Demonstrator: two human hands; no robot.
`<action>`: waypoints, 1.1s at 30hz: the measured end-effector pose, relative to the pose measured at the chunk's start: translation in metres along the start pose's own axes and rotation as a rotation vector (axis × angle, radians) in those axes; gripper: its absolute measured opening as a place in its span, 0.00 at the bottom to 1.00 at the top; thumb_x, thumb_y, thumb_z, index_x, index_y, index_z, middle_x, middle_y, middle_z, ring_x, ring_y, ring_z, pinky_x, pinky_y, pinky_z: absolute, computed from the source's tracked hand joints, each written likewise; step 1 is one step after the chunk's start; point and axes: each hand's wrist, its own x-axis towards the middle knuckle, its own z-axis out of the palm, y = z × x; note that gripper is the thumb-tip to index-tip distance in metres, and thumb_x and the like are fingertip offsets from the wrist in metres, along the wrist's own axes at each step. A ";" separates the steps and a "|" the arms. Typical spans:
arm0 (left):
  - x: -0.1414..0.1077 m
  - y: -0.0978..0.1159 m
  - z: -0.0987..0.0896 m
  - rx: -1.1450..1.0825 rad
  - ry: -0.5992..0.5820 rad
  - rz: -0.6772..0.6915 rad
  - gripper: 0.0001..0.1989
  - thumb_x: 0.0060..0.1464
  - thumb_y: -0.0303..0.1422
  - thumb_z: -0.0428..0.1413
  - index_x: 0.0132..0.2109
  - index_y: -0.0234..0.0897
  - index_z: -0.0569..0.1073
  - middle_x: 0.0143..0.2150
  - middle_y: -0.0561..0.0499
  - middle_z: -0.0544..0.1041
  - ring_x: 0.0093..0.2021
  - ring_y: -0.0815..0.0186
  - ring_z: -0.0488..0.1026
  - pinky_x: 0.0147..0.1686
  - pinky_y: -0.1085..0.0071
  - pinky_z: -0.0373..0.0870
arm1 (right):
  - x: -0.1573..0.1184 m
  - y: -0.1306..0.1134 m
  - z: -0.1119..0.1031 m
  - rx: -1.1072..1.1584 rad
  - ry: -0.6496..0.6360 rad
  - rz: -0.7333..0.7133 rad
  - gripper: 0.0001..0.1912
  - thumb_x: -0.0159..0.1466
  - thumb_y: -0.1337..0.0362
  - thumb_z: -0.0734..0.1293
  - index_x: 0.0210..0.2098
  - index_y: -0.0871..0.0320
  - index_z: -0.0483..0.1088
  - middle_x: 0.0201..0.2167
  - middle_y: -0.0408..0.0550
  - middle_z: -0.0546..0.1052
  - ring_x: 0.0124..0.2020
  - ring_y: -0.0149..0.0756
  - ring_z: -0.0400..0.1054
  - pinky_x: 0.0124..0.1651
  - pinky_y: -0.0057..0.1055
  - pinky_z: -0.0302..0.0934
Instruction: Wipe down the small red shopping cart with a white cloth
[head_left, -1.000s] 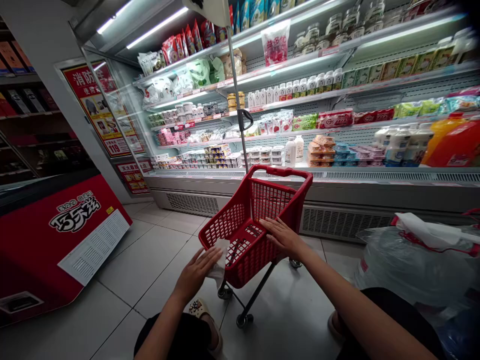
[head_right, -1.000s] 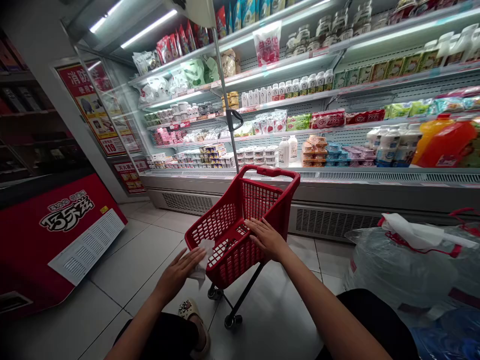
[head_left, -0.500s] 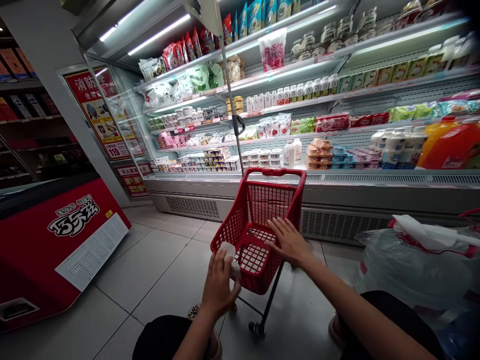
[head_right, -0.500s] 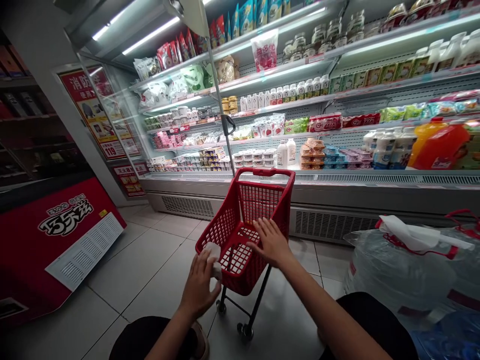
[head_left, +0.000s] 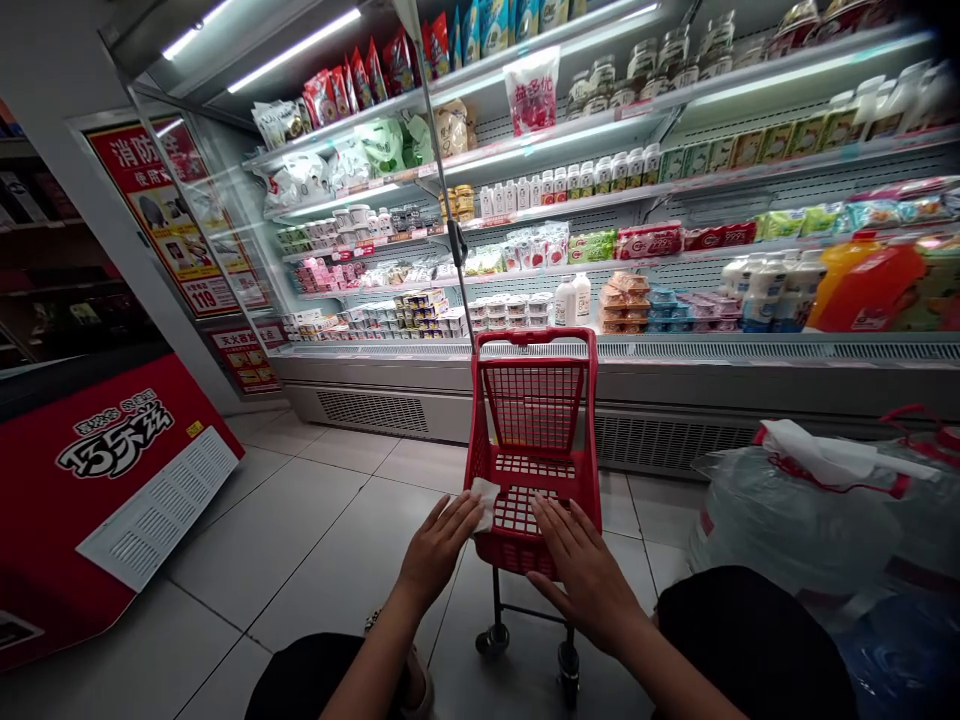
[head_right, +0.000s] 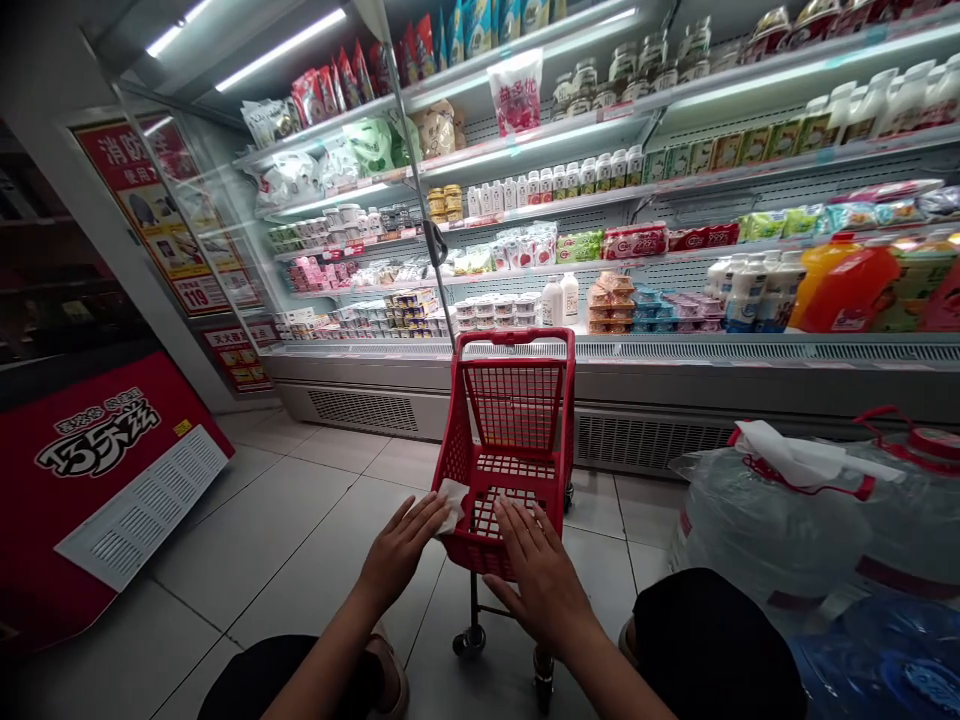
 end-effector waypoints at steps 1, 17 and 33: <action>0.004 0.001 0.000 -0.021 0.003 -0.031 0.27 0.66 0.17 0.42 0.67 0.37 0.68 0.70 0.49 0.70 0.73 0.67 0.61 0.74 0.59 0.56 | 0.001 0.006 -0.002 0.026 -0.021 -0.020 0.37 0.74 0.50 0.60 0.76 0.57 0.48 0.73 0.52 0.62 0.73 0.46 0.56 0.75 0.49 0.48; 0.031 0.085 0.004 -0.049 0.103 -0.080 0.25 0.71 0.25 0.46 0.72 0.36 0.62 0.71 0.49 0.69 0.73 0.64 0.60 0.74 0.58 0.56 | 0.029 0.008 0.001 -0.038 0.022 0.162 0.40 0.73 0.44 0.60 0.78 0.42 0.40 0.79 0.41 0.40 0.78 0.58 0.30 0.74 0.63 0.40; 0.070 0.002 0.019 0.093 0.005 -0.184 0.37 0.64 0.18 0.43 0.77 0.39 0.49 0.76 0.49 0.57 0.76 0.61 0.55 0.74 0.53 0.55 | 0.019 0.047 -0.006 0.085 -0.129 0.269 0.41 0.74 0.40 0.52 0.77 0.42 0.28 0.78 0.41 0.45 0.78 0.56 0.39 0.73 0.64 0.44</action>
